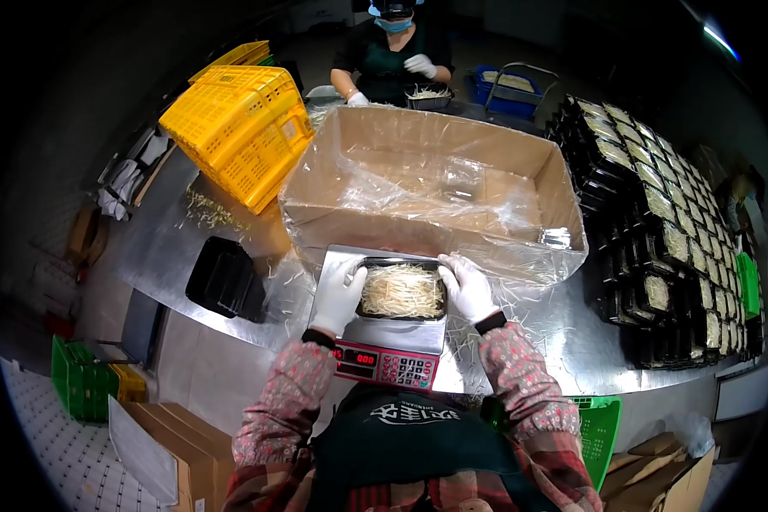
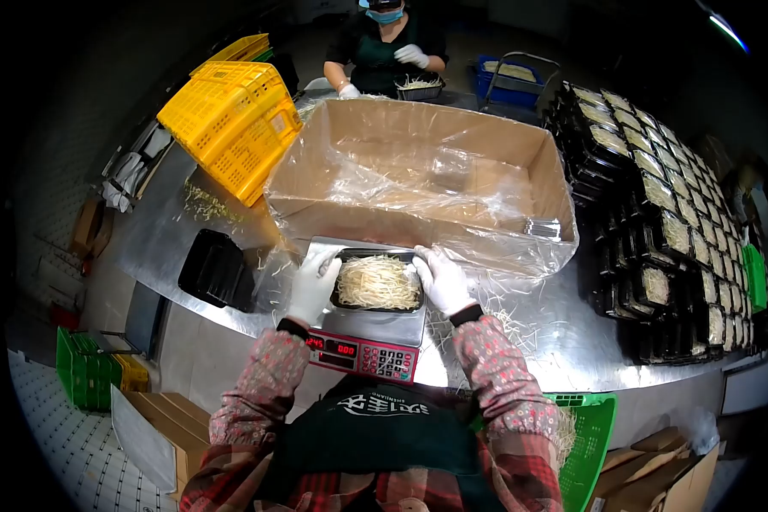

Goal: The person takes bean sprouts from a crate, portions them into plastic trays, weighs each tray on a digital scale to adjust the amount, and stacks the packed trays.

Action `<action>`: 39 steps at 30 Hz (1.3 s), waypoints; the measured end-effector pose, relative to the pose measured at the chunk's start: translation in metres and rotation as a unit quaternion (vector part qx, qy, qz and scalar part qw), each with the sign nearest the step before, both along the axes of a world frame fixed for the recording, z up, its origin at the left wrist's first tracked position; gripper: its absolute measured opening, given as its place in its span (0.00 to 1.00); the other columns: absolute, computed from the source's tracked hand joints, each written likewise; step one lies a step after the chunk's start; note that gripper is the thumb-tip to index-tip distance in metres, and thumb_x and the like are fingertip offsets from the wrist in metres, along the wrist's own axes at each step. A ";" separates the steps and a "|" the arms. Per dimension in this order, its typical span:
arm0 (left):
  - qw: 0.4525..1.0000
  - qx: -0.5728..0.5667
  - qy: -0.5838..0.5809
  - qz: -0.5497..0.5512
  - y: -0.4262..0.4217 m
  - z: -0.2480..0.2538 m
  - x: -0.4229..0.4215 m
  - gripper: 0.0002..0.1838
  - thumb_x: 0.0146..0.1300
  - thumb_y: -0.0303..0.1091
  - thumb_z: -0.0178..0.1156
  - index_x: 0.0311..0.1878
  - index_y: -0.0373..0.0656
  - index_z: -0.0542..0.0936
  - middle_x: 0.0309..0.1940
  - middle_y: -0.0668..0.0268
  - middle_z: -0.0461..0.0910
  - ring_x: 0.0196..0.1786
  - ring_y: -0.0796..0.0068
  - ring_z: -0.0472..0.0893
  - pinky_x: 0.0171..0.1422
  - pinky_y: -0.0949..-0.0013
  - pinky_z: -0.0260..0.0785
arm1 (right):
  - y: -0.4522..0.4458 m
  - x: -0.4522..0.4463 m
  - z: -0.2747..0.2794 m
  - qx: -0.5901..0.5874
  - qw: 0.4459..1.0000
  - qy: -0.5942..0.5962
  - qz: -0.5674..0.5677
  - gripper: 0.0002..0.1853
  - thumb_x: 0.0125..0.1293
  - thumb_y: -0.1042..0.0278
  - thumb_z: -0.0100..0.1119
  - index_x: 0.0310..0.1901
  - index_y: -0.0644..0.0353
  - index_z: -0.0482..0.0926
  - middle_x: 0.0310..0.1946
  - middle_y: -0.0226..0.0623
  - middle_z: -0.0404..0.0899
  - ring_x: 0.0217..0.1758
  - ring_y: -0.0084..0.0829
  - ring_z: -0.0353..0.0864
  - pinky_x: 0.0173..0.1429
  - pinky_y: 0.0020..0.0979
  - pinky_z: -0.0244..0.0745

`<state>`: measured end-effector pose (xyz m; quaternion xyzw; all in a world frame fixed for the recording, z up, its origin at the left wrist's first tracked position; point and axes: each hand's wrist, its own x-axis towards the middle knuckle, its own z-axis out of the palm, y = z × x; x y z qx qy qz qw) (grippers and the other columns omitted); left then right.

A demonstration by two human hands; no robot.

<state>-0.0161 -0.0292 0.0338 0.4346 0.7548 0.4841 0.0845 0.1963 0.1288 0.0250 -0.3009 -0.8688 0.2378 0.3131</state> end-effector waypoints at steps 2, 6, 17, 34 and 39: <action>0.996 -0.026 0.085 -0.003 0.013 -0.018 -0.015 0.15 0.65 0.35 0.59 0.51 0.38 0.82 0.42 0.57 0.82 0.38 0.66 0.82 0.48 0.68 0.73 | 0.013 -0.015 -0.013 0.012 0.995 -0.096 -0.030 0.13 0.68 0.62 0.57 0.47 0.60 0.83 0.42 0.46 0.83 0.49 0.46 0.81 0.54 0.40 0.76; 0.998 -0.047 0.024 -0.030 0.031 -0.075 -0.041 0.15 0.66 0.36 0.58 0.49 0.36 0.83 0.46 0.56 0.83 0.46 0.64 0.83 0.55 0.68 0.72 | 0.024 -0.021 -0.042 -0.057 0.997 -0.050 -0.029 0.14 0.69 0.58 0.56 0.41 0.60 0.83 0.33 0.45 0.83 0.39 0.43 0.83 0.50 0.39 0.76; 0.897 0.067 -0.425 -0.103 0.037 -0.104 -0.051 0.14 0.59 0.26 0.63 0.48 0.32 0.82 0.42 0.63 0.83 0.46 0.74 0.80 0.54 0.72 0.70 | 0.028 -0.028 -0.091 -0.473 0.842 0.259 -0.006 0.05 0.63 0.70 0.66 0.32 0.59 0.81 0.29 0.24 0.81 0.31 0.15 0.74 0.41 0.22 0.71; 0.750 0.016 -0.659 -0.054 -0.051 -0.044 0.013 0.12 0.63 0.26 0.62 0.45 0.34 0.71 0.39 0.57 0.76 0.38 0.62 0.83 0.47 0.58 0.82 | -0.044 0.041 -0.049 -0.690 0.691 0.213 0.034 0.07 0.66 0.76 0.58 0.36 0.58 0.69 0.30 0.49 0.83 0.25 0.39 0.86 0.23 0.36 0.82; 0.787 0.040 -0.615 -0.035 -0.039 -0.051 0.017 0.13 0.62 0.28 0.63 0.44 0.35 0.70 0.35 0.59 0.75 0.37 0.64 0.82 0.45 0.58 0.82 | -0.049 0.030 -0.053 -0.695 0.666 0.271 -0.036 0.08 0.63 0.77 0.60 0.32 0.57 0.69 0.22 0.49 0.81 0.16 0.38 0.80 0.14 0.33 0.74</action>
